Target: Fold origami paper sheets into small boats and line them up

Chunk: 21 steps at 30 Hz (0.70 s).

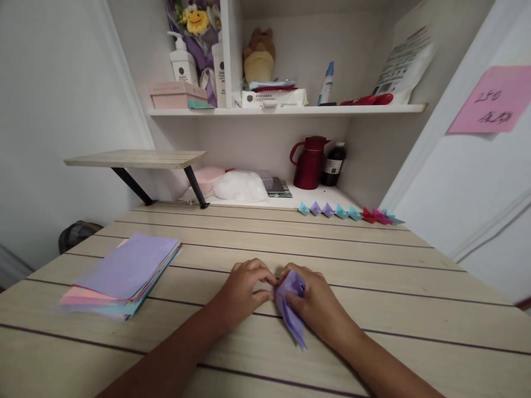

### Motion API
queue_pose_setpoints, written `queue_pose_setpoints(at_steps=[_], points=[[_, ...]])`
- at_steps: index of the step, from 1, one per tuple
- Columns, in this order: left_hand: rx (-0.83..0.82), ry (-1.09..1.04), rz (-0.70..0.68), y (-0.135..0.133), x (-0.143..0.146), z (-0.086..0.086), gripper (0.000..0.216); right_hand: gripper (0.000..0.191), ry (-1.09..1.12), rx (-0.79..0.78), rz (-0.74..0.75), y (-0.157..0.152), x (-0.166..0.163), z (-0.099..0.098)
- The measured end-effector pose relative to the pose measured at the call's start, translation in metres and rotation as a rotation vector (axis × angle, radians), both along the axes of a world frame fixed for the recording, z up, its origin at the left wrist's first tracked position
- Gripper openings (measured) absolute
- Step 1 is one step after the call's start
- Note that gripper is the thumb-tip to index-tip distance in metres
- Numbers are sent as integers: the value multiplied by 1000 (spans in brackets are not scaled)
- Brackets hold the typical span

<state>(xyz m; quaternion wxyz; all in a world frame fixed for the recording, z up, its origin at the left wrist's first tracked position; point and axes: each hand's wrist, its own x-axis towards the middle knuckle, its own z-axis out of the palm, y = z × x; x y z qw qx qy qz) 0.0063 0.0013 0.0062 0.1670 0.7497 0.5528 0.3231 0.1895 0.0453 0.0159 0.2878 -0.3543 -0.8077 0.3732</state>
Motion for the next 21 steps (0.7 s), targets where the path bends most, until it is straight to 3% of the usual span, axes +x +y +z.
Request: queue_pose_setpoints(at_steps=[3,9,15,18,21], points=[[16,3,4,0,0,-1,21,6,-4,-14,-8,-1,0,1],[32,83,-6,-1,0,0,20,22,-11,21,-23,-5,1,4],[85,158,-15,-5,1,2,14,11,-26,29,-34,-7,5,2],[80,156,14,-5,0,0,16,17,50,-25,-57,-5,9,-3],[76,142,65,-4,0,-1,23,22,69,33,-15,-4,10,-6]])
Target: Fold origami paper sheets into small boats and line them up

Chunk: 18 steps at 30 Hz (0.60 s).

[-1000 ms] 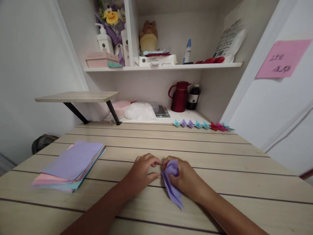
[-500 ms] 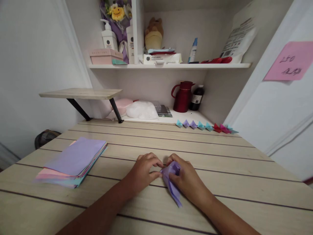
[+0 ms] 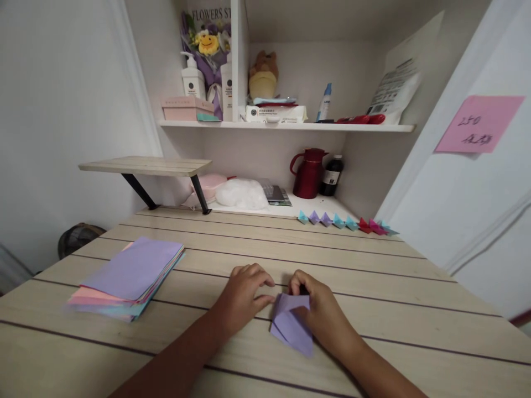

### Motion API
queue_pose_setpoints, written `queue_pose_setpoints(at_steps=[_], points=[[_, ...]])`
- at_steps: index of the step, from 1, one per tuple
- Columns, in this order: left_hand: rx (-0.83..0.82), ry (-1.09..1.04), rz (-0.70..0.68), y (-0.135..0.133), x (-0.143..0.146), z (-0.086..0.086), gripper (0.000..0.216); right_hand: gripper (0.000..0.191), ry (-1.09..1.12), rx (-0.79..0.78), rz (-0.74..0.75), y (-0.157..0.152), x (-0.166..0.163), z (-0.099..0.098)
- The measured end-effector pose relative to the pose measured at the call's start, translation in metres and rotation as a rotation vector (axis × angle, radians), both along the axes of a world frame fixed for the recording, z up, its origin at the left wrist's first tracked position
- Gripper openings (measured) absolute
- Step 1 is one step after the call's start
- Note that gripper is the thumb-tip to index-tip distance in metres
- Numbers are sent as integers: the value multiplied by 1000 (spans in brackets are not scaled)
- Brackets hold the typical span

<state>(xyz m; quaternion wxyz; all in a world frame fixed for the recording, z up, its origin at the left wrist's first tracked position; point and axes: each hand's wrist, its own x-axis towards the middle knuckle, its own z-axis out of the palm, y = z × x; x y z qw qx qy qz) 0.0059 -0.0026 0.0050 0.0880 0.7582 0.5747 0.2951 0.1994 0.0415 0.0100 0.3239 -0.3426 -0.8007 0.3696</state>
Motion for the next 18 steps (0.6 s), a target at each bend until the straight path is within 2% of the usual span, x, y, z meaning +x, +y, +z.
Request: queue_pose_setpoints(at_steps=[4,9,12,14,18], points=[[3,13,13,0,1,1,22,24,-40,122,44,0,-1,0],[32,107,-33,-3,4,4,16,23,-96,200,77,-1,0,1],[55,144,-61,-4,5,6,9,22,-187,213,110,-3,1,8],[41,116,-64,-4,4,5,8,25,-218,189,158,-4,2,15],[-4,-37,-60,-3,-2,3,22,25,-229,206,208,-3,3,21]])
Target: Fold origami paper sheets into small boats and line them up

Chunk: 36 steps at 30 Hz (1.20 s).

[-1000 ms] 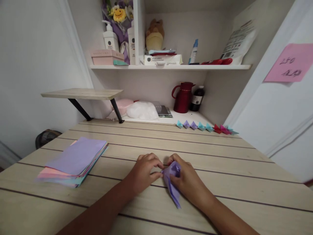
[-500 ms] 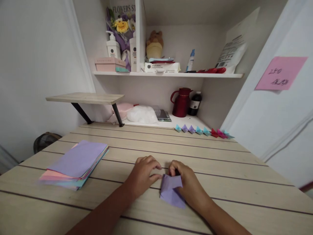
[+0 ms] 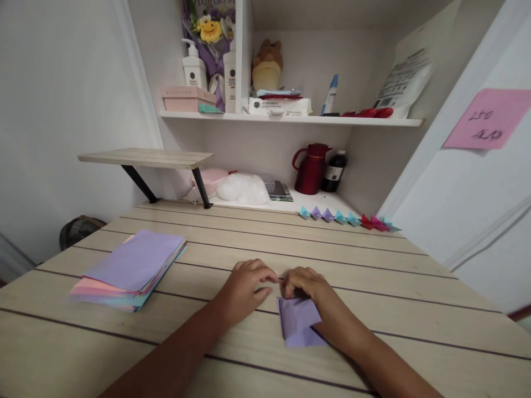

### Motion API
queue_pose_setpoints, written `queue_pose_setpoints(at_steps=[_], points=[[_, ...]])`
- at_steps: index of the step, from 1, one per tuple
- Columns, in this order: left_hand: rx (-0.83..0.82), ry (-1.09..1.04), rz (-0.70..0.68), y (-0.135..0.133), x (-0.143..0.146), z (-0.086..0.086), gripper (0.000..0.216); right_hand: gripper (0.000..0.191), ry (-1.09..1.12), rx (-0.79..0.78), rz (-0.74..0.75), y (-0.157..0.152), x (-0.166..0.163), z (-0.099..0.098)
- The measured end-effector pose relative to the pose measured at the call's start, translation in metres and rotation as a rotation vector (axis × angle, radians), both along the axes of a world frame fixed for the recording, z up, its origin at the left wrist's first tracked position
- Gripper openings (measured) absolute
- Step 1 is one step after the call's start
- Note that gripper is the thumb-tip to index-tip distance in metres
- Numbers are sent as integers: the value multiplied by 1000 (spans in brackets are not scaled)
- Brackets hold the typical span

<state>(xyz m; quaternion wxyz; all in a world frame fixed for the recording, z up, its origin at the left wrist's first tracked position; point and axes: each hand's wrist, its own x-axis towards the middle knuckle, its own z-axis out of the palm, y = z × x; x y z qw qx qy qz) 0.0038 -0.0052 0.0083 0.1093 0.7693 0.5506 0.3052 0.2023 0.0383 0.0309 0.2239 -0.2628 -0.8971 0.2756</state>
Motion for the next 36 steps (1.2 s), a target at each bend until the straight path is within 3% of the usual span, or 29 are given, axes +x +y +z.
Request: queue_pose_setpoints(at_steps=[4,10,16,20,24,29,36], points=[[-46,-55,-68,-1,-4,-1,14,25,-36,62,-9,3,3,-4],[32,107,-118,-6,-1,0,10,28,-24,46,82,2,4,-1],[94,189,119,-7,-1,5,21,21,81,135,-324,5,-10,-15],[47,11,213,-5,-4,3,26,25,-49,205,-352,8,-14,-22],[-16,-170,131,-8,-2,3,39,28,-44,181,-323,9,-13,-21],[-34,-31,74,-11,2,2,68,36,-13,84,-217,14,-6,-20],[-41,118,-78,-12,5,2,60,44,-44,95,-245,13,-1,-19]])
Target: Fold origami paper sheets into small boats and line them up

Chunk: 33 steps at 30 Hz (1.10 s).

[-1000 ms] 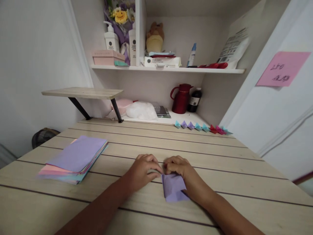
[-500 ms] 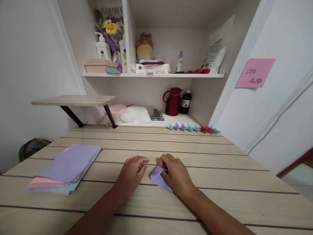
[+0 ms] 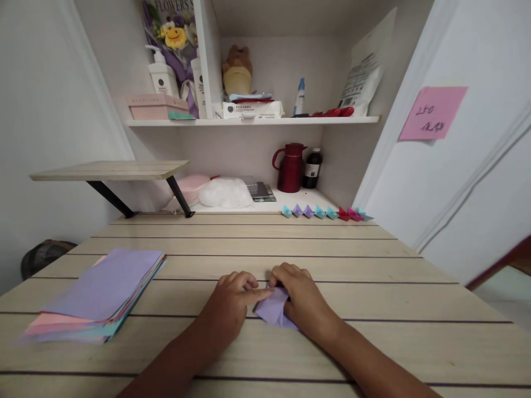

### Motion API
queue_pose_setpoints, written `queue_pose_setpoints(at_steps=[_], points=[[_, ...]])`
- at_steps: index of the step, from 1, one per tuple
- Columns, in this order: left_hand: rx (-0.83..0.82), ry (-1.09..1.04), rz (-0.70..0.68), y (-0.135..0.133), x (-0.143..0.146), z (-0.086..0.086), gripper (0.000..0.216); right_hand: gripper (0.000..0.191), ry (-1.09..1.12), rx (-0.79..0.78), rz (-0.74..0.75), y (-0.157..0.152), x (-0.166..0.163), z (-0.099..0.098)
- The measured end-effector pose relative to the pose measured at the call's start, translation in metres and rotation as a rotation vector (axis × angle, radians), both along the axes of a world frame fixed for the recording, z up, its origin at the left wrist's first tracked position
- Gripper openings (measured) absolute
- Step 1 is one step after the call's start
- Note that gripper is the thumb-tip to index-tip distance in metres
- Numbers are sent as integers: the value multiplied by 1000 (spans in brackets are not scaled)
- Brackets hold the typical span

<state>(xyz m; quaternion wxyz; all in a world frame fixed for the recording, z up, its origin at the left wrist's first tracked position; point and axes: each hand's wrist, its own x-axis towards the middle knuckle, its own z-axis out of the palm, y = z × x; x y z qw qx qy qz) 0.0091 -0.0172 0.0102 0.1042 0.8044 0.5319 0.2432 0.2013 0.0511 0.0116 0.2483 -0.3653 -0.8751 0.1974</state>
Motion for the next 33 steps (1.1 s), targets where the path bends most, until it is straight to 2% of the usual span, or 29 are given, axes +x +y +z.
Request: queue_pose_setpoints(at_steps=[5,9,11,13,15,17,18,19,21,23,26,28,30,33], points=[[44,76,-19,3,0,-8,55,39,132,-197,178,0,4,12],[100,111,-36,3,0,-12,46,53,160,-369,315,8,17,24],[106,123,-48,2,0,-12,43,54,139,-532,379,14,28,31],[107,131,-63,2,0,-10,43,44,159,-652,285,18,38,38],[106,126,-56,2,1,-9,43,35,142,-574,162,18,44,43],[93,109,-24,3,2,-6,43,40,94,-431,197,14,46,45],[83,98,-10,4,2,-4,42,50,70,-395,266,11,45,46],[71,87,-3,4,2,-3,42,59,65,-397,312,7,44,46],[42,67,-2,5,1,2,41,68,78,-459,309,2,41,47],[20,44,4,5,1,7,43,67,105,-520,272,0,38,49],[-2,5,8,5,-1,11,46,65,105,-631,332,3,34,52],[-6,-29,-2,6,-2,12,46,73,92,-679,371,5,28,52],[1,-67,-6,6,-4,11,46,82,128,-670,330,4,19,48],[10,-98,-4,6,-4,8,43,70,194,-666,244,-3,1,35]])
